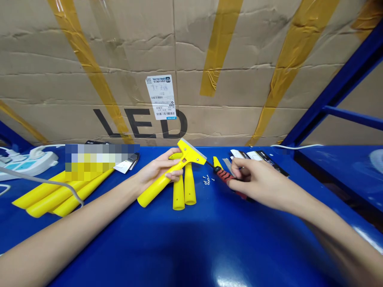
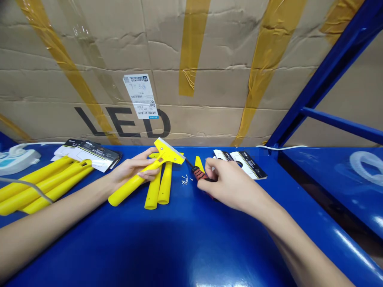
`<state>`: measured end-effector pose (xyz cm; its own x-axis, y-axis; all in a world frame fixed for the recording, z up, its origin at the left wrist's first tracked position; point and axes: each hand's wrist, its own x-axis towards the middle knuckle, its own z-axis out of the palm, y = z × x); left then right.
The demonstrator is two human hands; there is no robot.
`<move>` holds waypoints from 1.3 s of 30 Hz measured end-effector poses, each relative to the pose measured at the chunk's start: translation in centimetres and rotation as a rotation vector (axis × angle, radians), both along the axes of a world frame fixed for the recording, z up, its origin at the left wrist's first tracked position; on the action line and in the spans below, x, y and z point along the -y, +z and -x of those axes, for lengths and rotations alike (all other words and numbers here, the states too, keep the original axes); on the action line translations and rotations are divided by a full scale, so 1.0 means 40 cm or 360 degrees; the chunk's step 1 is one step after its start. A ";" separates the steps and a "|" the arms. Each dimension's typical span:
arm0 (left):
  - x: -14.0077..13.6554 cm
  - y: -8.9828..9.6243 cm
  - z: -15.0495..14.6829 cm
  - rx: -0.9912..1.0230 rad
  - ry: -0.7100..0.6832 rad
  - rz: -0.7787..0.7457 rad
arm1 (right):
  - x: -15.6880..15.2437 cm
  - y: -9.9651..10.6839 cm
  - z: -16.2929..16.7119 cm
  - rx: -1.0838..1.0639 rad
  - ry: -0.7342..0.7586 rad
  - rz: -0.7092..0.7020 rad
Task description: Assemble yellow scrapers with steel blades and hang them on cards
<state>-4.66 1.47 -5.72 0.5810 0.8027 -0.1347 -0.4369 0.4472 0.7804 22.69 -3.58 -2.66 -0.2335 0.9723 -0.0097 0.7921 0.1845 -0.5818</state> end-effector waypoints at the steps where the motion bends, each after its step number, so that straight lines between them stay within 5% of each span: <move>1: 0.003 0.001 -0.001 0.0018 0.0020 0.0002 | 0.002 0.002 -0.004 -0.0077 -0.0034 0.0018; 13: 0.078 0.000 0.025 0.0029 0.0243 0.0044 | 0.022 0.033 -0.037 -0.1022 -0.0296 -0.0023; 21: 0.094 -0.010 0.034 0.0029 0.0357 0.0078 | 0.008 0.002 0.005 -0.1652 -0.0215 0.0144; 33: 0.097 -0.015 0.035 0.0002 0.0417 -0.0001 | -0.007 -0.025 -0.050 -0.1131 0.0013 -0.0056; 39: 0.099 -0.016 0.035 -0.0023 0.0393 -0.0001 | -0.015 -0.043 -0.043 -0.1246 0.0029 -0.0059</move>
<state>-6.04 -2.48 -6.36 0.3655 0.9201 -0.1411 -0.5215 0.3279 0.7877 24.43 -2.97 -4.38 -0.1752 0.9647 0.1968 0.1502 0.2237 -0.9630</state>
